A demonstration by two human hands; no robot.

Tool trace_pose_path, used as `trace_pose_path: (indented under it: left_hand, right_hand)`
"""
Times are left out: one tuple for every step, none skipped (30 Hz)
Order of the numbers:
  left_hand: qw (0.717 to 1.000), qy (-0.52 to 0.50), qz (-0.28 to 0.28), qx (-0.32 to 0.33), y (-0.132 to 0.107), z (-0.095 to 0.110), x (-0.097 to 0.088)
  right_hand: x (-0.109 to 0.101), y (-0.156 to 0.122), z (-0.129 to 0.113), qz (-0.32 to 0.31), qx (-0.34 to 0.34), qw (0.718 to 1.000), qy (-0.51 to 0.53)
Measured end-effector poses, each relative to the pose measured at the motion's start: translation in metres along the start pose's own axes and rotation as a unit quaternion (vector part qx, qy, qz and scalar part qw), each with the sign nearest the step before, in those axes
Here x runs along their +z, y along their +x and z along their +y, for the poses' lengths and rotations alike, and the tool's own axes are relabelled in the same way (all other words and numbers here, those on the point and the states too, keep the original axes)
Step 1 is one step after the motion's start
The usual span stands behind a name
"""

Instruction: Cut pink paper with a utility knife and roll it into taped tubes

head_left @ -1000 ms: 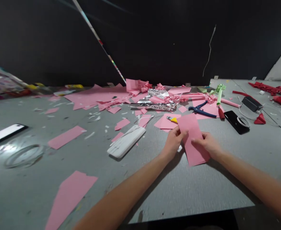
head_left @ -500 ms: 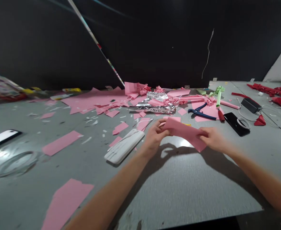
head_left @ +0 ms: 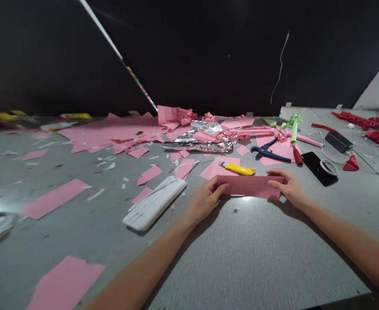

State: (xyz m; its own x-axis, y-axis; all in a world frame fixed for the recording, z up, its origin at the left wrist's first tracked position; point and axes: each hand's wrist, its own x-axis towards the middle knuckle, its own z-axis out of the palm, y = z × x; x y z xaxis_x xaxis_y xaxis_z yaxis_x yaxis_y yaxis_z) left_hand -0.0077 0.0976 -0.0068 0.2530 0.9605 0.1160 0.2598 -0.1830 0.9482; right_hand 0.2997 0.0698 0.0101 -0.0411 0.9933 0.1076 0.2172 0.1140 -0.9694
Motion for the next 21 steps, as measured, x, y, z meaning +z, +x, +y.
trace_pose_path:
  left_hand:
    - [1.000,-0.004,-0.001,-0.005,-0.0008,0.0003,-0.0007]
    - [1.000,-0.009,-0.004,-0.011,-0.0018,0.0011,-0.0016]
    - [1.000,-0.013,-0.006,-0.016,-0.0028,0.0025,-0.0025]
    - [1.000,-0.016,-0.005,-0.018,-0.0038,0.0042,-0.0034]
    - [1.000,-0.015,0.000,-0.014,-0.0046,0.0060,-0.0042]
    - [1.000,-0.012,0.009,-0.006,-0.0052,0.0077,-0.0047]
    - [1.000,-0.008,0.020,0.005,-0.0055,0.0090,-0.0050]
    - [0.999,-0.003,0.027,0.016,-0.0054,0.0098,-0.0050]
    - [0.999,0.000,0.028,0.025,-0.0050,0.0099,-0.0046]
    - [0.999,0.002,0.024,0.031,-0.0043,0.0094,-0.0040]
    - [0.999,0.004,0.020,0.033,-0.0036,0.0085,-0.0033]
    - [0.999,0.007,0.019,0.033,-0.0028,0.0073,-0.0026]
    - [0.999,0.011,0.023,0.033,-0.0021,0.0060,-0.0020]
    - [0.999,0.017,0.029,0.035,-0.0017,0.0048,-0.0015]
    - [0.998,0.023,0.036,0.038,-0.0014,0.0037,-0.0012]
    - [0.998,0.026,0.039,0.038,-0.0013,0.0029,-0.0010]
    - [0.998,0.027,0.037,0.037,-0.0014,0.0023,-0.0009]
    - [0.999,0.026,0.032,0.034,-0.0016,0.0020,-0.0008]
    - [0.999,0.024,0.029,0.029,-0.0019,0.0019,-0.0007]
    - [0.999,0.022,0.028,0.024,-0.0021,0.0020,-0.0007]
    - [0.999,0.021,0.029,0.020,-0.0024,0.0023,-0.0007]
  right_hand:
    - [0.0009,-0.0001,0.0027,-0.008,0.013,1.000,0.002]
    - [0.0017,-0.0002,0.0040,-0.012,0.019,1.000,-0.002]
    - [0.0025,-0.0004,0.0041,-0.010,0.017,1.000,-0.011]
    - [0.0033,-0.0006,0.0034,-0.006,0.008,1.000,-0.021]
    - [0.0043,-0.0008,0.0021,0.000,-0.004,1.000,-0.027]
    - [0.0054,-0.0010,0.0004,0.004,-0.018,0.999,-0.031]
    - [0.0064,-0.0012,-0.0012,0.004,-0.031,0.999,-0.034]
    - [0.0073,-0.0013,-0.0027,0.003,-0.043,0.998,-0.037]
    - [0.0081,-0.0013,-0.0039,0.002,-0.050,0.998,-0.038]
    - [0.0085,-0.0010,-0.0046,-0.001,-0.050,0.998,-0.037]
    - [0.0087,-0.0007,-0.0050,-0.003,-0.045,0.998,-0.035]
    - [0.0087,-0.0003,-0.0051,-0.006,-0.035,0.999,-0.032]
    - [0.0085,0.0001,-0.0050,-0.009,-0.026,0.999,-0.031]
    - [0.0083,0.0004,-0.0048,-0.011,-0.019,0.999,-0.029]
    - [0.0080,0.0006,-0.0046,-0.009,-0.016,0.999,-0.028]
    - [0.0078,0.0007,-0.0044,-0.005,-0.017,1.000,-0.026]
    - [0.0078,0.0007,-0.0043,-0.001,-0.021,0.999,-0.024]
    - [0.0079,0.0007,-0.0042,0.001,-0.024,0.999,-0.021]
    - [0.0080,0.0008,-0.0041,-0.001,-0.024,1.000,-0.020]
    - [0.0082,0.0010,-0.0040,-0.008,-0.020,1.000,-0.020]
    - [0.0083,0.0013,-0.0039,-0.016,-0.015,1.000,-0.022]
